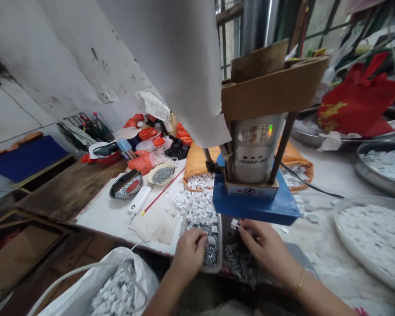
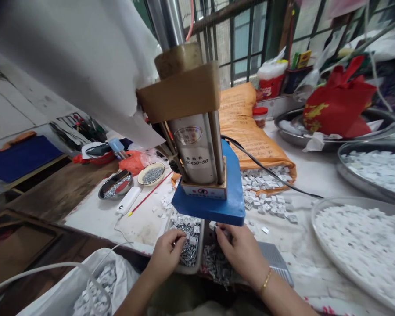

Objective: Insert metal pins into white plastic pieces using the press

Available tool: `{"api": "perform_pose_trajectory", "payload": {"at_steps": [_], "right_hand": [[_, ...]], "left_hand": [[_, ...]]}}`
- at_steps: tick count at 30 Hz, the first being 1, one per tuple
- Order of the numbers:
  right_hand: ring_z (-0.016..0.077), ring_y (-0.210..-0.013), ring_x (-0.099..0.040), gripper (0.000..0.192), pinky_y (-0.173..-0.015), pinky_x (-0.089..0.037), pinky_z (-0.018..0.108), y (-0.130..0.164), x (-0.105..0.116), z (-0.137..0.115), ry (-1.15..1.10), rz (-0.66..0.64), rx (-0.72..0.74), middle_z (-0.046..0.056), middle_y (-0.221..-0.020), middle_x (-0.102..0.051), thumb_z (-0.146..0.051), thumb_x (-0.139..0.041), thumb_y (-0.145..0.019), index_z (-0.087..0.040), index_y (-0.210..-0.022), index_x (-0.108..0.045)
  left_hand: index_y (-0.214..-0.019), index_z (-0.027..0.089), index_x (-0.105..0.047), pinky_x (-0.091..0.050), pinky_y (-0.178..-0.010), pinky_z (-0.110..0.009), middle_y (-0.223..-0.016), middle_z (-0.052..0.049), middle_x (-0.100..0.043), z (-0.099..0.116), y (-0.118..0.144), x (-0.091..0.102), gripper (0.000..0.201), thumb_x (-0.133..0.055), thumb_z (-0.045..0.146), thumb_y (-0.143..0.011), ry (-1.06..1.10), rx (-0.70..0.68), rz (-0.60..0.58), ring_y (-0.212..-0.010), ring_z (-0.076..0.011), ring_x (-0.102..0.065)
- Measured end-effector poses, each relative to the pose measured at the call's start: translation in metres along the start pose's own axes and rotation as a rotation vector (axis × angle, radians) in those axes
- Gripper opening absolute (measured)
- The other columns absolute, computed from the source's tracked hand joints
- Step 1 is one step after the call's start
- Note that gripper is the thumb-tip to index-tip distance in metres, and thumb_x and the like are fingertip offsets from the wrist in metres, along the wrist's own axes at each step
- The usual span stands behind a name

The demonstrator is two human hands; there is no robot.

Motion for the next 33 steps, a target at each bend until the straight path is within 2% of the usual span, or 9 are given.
{"api": "perform_pose_trajectory", "payload": {"at_steps": [3, 6, 8, 12, 16, 20, 24, 29, 33], "right_hand": [[0.0266, -0.081, -0.065, 0.025, -0.074, -0.049, 0.038, 0.003, 0.000, -0.003, -0.016, 0.052, 0.019, 0.010, -0.088, -0.072, -0.039, -0.048, -0.081, -0.021, -0.084, -0.065], [0.0261, -0.078, -0.064, 0.025, -0.070, -0.050, 0.038, 0.005, -0.002, 0.001, -0.052, 0.082, -0.045, 0.010, -0.086, -0.071, -0.041, -0.049, -0.079, -0.020, -0.085, -0.063], [0.0255, -0.078, -0.064, 0.027, -0.066, -0.050, 0.035, 0.007, -0.003, 0.002, -0.101, 0.068, -0.073, 0.010, -0.087, -0.071, -0.043, -0.050, -0.078, -0.020, -0.088, -0.062], [0.0239, -0.080, -0.064, 0.035, -0.064, -0.051, 0.031, 0.017, 0.009, 0.015, -0.145, 0.053, -0.137, 0.008, -0.099, -0.069, -0.047, -0.052, -0.078, -0.022, -0.101, -0.059], [0.0244, -0.081, -0.064, 0.026, -0.071, -0.049, 0.033, 0.030, 0.025, 0.030, -0.007, 0.063, -0.119, 0.006, -0.087, -0.070, -0.044, -0.048, -0.080, -0.023, -0.084, -0.064], [0.0253, -0.081, -0.063, 0.022, -0.075, -0.048, 0.036, 0.034, 0.004, 0.023, 0.122, -0.164, -0.043, 0.006, -0.082, -0.071, -0.037, -0.049, -0.082, -0.024, -0.080, -0.068], [0.0252, -0.077, -0.065, 0.024, -0.069, -0.048, 0.035, 0.032, -0.013, 0.016, 0.187, -0.301, -0.111, 0.006, -0.079, -0.072, -0.027, -0.044, -0.083, -0.024, -0.078, -0.067], [0.0243, -0.082, -0.065, 0.024, -0.075, -0.048, 0.033, 0.033, -0.013, 0.015, 0.110, -0.263, -0.078, 0.007, -0.085, -0.072, -0.024, -0.043, -0.082, -0.024, -0.081, -0.067], [0.0226, -0.083, -0.065, 0.022, -0.076, -0.049, 0.031, 0.038, -0.013, 0.023, 0.010, -0.242, -0.066, 0.005, -0.086, -0.072, -0.025, -0.045, -0.080, -0.024, -0.082, -0.067]], "left_hand": [[-0.081, 0.017, -0.063, -0.042, -0.073, -0.029, -0.080, -0.005, -0.064, -0.014, 0.007, 0.003, 0.020, -0.044, 0.014, -0.085, -0.235, -0.005, -0.093, -0.080, -0.0197, -0.057], [-0.083, 0.019, -0.064, -0.042, -0.072, -0.031, -0.084, -0.007, -0.063, -0.022, 0.011, -0.010, 0.014, -0.051, 0.017, -0.080, -0.442, 0.000, -0.196, -0.081, -0.0228, -0.057], [-0.084, 0.019, -0.064, -0.041, -0.070, -0.031, -0.087, -0.007, -0.063, -0.023, 0.011, -0.021, 0.012, -0.054, 0.019, -0.078, -0.476, 0.004, -0.232, -0.082, -0.0237, -0.057], [-0.075, 0.019, -0.061, -0.039, -0.066, -0.029, -0.080, -0.005, -0.062, -0.024, 0.010, -0.033, 0.011, -0.051, 0.014, -0.077, -0.372, 0.020, -0.226, -0.078, -0.0212, -0.057], [-0.075, 0.018, -0.058, -0.039, -0.067, -0.027, -0.079, -0.005, -0.060, -0.025, 0.010, -0.032, 0.014, -0.046, 0.012, -0.080, -0.315, 0.023, -0.169, -0.077, -0.0193, -0.056], [-0.073, 0.018, -0.055, -0.038, -0.066, -0.027, -0.076, -0.003, -0.058, -0.027, 0.008, -0.025, 0.013, -0.045, 0.010, -0.078, -0.121, 0.036, -0.041, -0.075, -0.0185, -0.054], [-0.071, 0.018, -0.053, -0.037, -0.064, -0.026, -0.071, -0.001, -0.056, -0.032, 0.006, -0.023, 0.011, -0.048, 0.010, -0.076, -0.028, 0.072, 0.014, -0.070, -0.0174, -0.053], [-0.068, 0.017, -0.054, -0.040, -0.063, -0.025, -0.068, 0.000, -0.056, -0.032, 0.006, -0.015, 0.012, -0.048, 0.012, -0.077, 0.022, 0.100, 0.061, -0.068, -0.0161, -0.054], [-0.069, 0.016, -0.060, -0.042, -0.066, -0.026, -0.071, -0.002, -0.061, -0.025, 0.007, -0.014, 0.011, -0.053, 0.017, -0.077, 0.194, 0.120, 0.077, -0.071, -0.0171, -0.056]]}}
Point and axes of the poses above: each hand's wrist, its own y-axis away from the middle knuckle, its own x-axis out of the back of the hand, z = x × y, the point moved 9 cm from there along -y, towards the middle knuckle
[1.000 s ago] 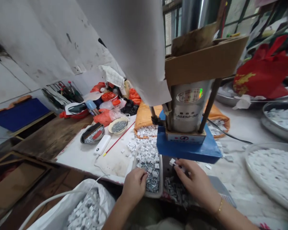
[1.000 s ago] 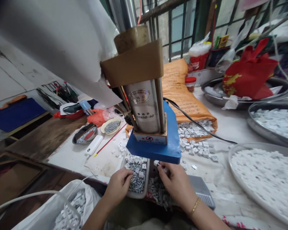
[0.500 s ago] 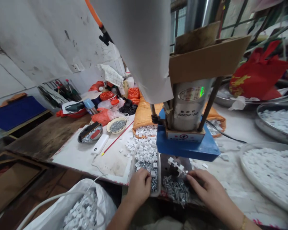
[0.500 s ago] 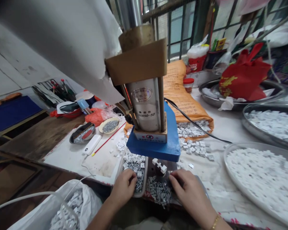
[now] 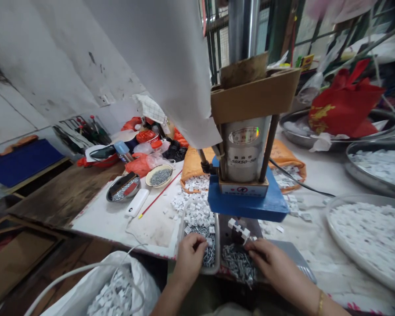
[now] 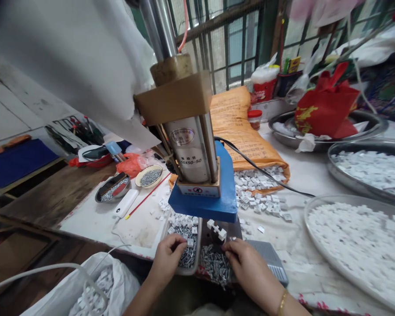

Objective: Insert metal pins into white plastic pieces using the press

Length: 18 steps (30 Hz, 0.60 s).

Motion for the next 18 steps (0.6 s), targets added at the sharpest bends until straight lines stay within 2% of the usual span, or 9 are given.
{"api": "perform_pose_trajectory", "payload": {"at_steps": [4, 8, 11, 14, 18], "right_hand": [[0.0213, -0.076, -0.064, 0.015, -0.069, -0.048, 0.029, -0.001, -0.004, 0.001, 0.015, -0.048, 0.002, 0.003, -0.078, -0.070, -0.024, -0.048, -0.078, -0.025, -0.074, -0.062], [0.0210, -0.069, -0.061, 0.021, -0.064, -0.046, 0.029, -0.003, -0.001, 0.001, 0.007, -0.025, -0.019, 0.003, -0.071, -0.067, -0.025, -0.042, -0.083, -0.024, -0.068, -0.056], [0.0218, -0.072, -0.061, 0.023, -0.066, -0.047, 0.030, -0.002, 0.002, -0.002, -0.066, -0.013, 0.002, 0.004, -0.073, -0.067, -0.029, -0.040, -0.086, -0.025, -0.071, -0.057], [0.0225, -0.076, -0.061, 0.014, -0.071, -0.047, 0.031, 0.000, 0.002, -0.007, -0.097, -0.019, 0.038, 0.003, -0.077, -0.067, -0.026, -0.047, -0.081, -0.025, -0.074, -0.060], [0.0212, -0.068, -0.060, 0.014, -0.064, -0.047, 0.030, -0.001, 0.007, -0.004, -0.128, 0.020, 0.008, 0.001, -0.068, -0.064, -0.021, -0.049, -0.076, -0.024, -0.065, -0.057]], "left_hand": [[-0.071, 0.016, -0.064, -0.043, -0.067, -0.026, -0.072, -0.003, -0.061, 0.014, 0.001, -0.008, 0.010, -0.054, 0.016, -0.075, 0.094, -0.003, -0.032, -0.071, -0.0175, -0.056], [-0.074, 0.015, -0.065, -0.044, -0.069, -0.026, -0.075, -0.003, -0.062, 0.031, 0.007, -0.016, 0.014, -0.051, 0.010, -0.073, 0.154, -0.023, -0.070, -0.073, -0.0170, -0.057], [-0.075, 0.015, -0.064, -0.044, -0.070, -0.026, -0.076, -0.003, -0.062, 0.039, 0.013, -0.021, 0.015, -0.050, 0.009, -0.075, 0.172, -0.015, -0.103, -0.075, -0.0168, -0.056], [-0.076, 0.015, -0.064, -0.044, -0.068, -0.025, -0.077, -0.003, -0.062, 0.040, 0.016, -0.028, 0.015, -0.050, 0.010, -0.076, 0.185, 0.013, -0.134, -0.074, -0.0162, -0.056], [-0.078, 0.016, -0.065, -0.045, -0.070, -0.026, -0.079, -0.004, -0.063, 0.047, 0.015, -0.035, 0.016, -0.051, 0.008, -0.075, 0.191, -0.020, -0.144, -0.075, -0.0164, -0.057]]}}
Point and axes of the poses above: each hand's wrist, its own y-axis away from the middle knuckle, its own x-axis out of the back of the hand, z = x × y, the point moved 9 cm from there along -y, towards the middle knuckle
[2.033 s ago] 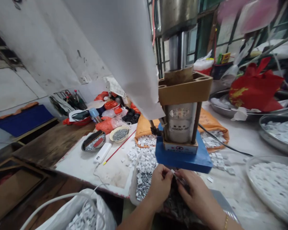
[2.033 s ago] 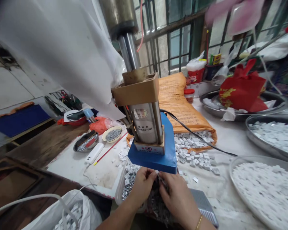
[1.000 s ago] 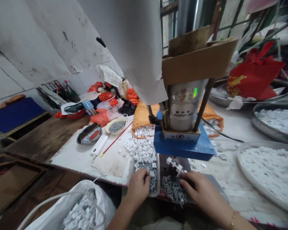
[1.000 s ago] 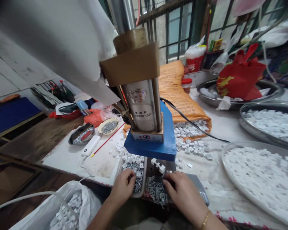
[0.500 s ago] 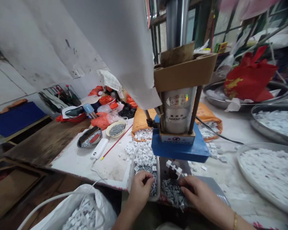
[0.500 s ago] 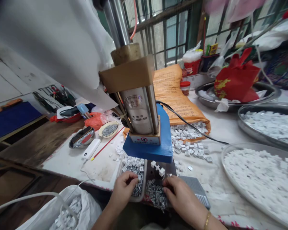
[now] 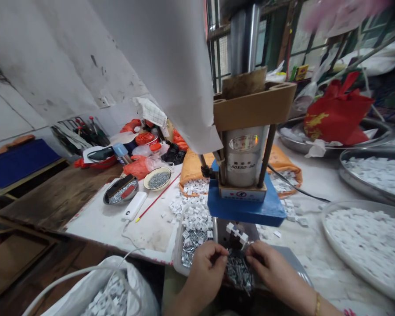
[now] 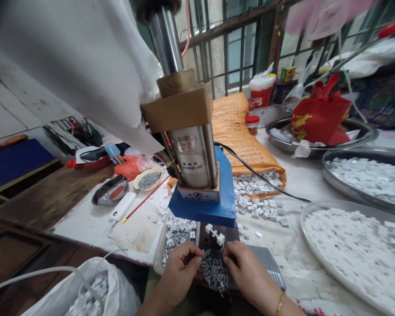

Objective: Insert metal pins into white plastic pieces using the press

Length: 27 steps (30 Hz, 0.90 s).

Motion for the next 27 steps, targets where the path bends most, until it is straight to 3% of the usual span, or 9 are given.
{"api": "perform_pose_trajectory", "payload": {"at_steps": [8, 17, 27], "right_hand": [[0.0156, -0.060, -0.056, 0.024, -0.055, -0.043, 0.024, 0.008, 0.002, 0.003, -0.523, -0.031, -0.228, -0.002, -0.063, -0.063, -0.044, -0.062, -0.071, -0.020, -0.070, -0.063], [0.0120, -0.053, -0.052, 0.027, -0.050, -0.039, 0.022, 0.015, -0.013, -0.005, -0.764, -0.067, -0.299, -0.004, -0.060, -0.060, -0.044, -0.071, -0.064, -0.019, -0.072, -0.064], [0.0173, -0.063, -0.058, 0.028, -0.057, -0.049, 0.026, 0.012, 0.006, -0.012, -0.707, 0.134, -0.209, 0.000, -0.066, -0.063, -0.044, -0.073, -0.058, -0.021, -0.067, -0.062]], "left_hand": [[-0.079, 0.016, -0.065, -0.044, -0.072, -0.027, -0.079, -0.005, -0.063, 0.041, 0.001, -0.016, 0.018, -0.053, 0.005, -0.073, -0.117, -0.225, -0.011, -0.077, -0.0168, -0.058], [-0.078, 0.018, -0.060, -0.041, -0.072, -0.027, -0.080, -0.004, -0.060, 0.046, 0.003, -0.022, 0.016, -0.050, 0.006, -0.078, -0.165, -0.253, -0.040, -0.077, -0.0165, -0.055], [-0.073, 0.015, -0.058, -0.037, -0.058, -0.022, -0.066, 0.002, -0.054, 0.013, -0.006, -0.032, 0.007, -0.052, 0.015, -0.077, 0.152, 0.097, -0.089, -0.063, -0.0118, -0.048]]}}
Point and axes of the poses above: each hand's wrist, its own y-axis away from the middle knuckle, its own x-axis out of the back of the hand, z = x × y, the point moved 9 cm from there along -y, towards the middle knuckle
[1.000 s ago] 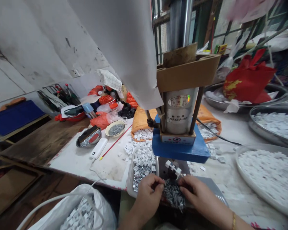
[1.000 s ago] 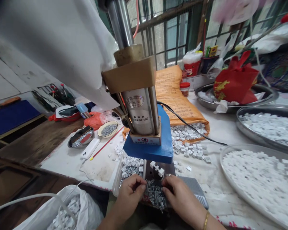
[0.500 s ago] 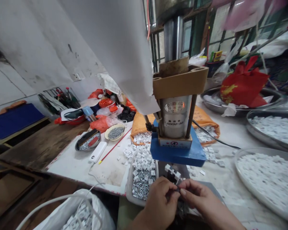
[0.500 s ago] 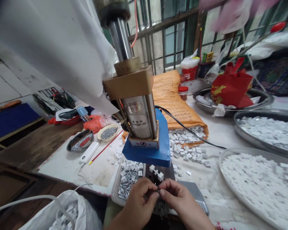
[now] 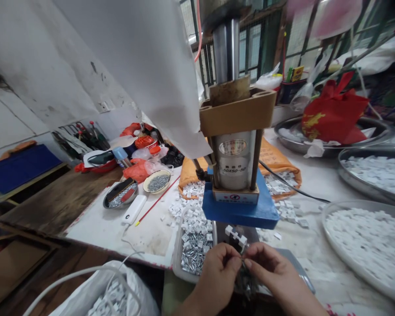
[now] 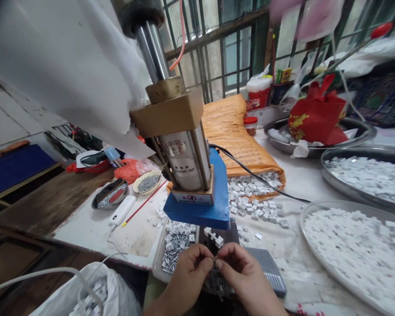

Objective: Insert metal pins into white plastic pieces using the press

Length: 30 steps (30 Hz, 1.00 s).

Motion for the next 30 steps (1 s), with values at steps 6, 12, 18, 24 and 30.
{"api": "perform_pose_trajectory", "payload": {"at_steps": [6, 12, 18, 24, 30], "right_hand": [[0.0177, -0.064, -0.060, 0.029, -0.059, -0.051, 0.027, 0.001, 0.003, 0.000, -0.057, 0.050, 0.025, 0.001, -0.067, -0.064, -0.045, -0.074, -0.060, -0.021, -0.070, -0.061], [0.0189, -0.066, -0.062, 0.032, -0.061, -0.052, 0.028, -0.004, 0.011, 0.002, -0.046, 0.096, 0.084, 0.002, -0.068, -0.066, -0.046, -0.075, -0.059, -0.021, -0.075, -0.062], [0.0179, -0.063, -0.060, 0.032, -0.058, -0.051, 0.028, -0.002, 0.001, 0.003, -0.054, 0.024, 0.012, 0.000, -0.066, -0.064, -0.045, -0.076, -0.056, -0.022, -0.074, -0.061], [0.0185, -0.064, -0.061, 0.030, -0.060, -0.051, 0.030, 0.003, -0.012, 0.006, -0.127, -0.091, -0.070, 0.000, -0.068, -0.065, -0.041, -0.076, -0.058, -0.022, -0.076, -0.062], [0.0179, -0.064, -0.063, 0.036, -0.059, -0.051, 0.028, 0.003, -0.021, 0.021, -0.189, -0.173, -0.106, 0.002, -0.071, -0.068, -0.045, -0.077, -0.058, -0.024, -0.083, -0.063]], "left_hand": [[-0.072, 0.015, -0.055, -0.033, -0.047, -0.020, -0.053, 0.006, -0.045, -0.017, -0.001, -0.007, 0.008, -0.053, 0.022, -0.076, 0.188, 0.176, -0.033, -0.047, -0.0083, -0.041], [-0.076, 0.015, -0.061, -0.039, -0.056, -0.021, -0.067, 0.001, -0.055, -0.003, 0.007, 0.004, 0.006, -0.055, 0.017, -0.075, 0.017, 0.001, -0.020, -0.060, -0.0106, -0.048], [-0.072, 0.014, -0.058, -0.039, -0.050, -0.019, -0.055, 0.004, -0.053, -0.004, 0.006, -0.001, 0.008, -0.060, 0.020, -0.067, 0.328, 0.157, -0.122, -0.048, -0.0079, -0.048], [-0.074, 0.013, -0.062, -0.039, -0.046, -0.019, -0.056, 0.003, -0.056, -0.010, 0.001, -0.006, 0.014, -0.066, 0.023, -0.065, 0.420, 0.169, -0.146, -0.042, -0.0063, -0.046], [-0.078, 0.015, -0.071, -0.044, -0.059, -0.023, -0.070, -0.004, -0.065, 0.009, 0.012, 0.005, 0.011, -0.063, 0.023, -0.076, 0.061, -0.113, -0.069, -0.060, -0.0120, -0.055]]}}
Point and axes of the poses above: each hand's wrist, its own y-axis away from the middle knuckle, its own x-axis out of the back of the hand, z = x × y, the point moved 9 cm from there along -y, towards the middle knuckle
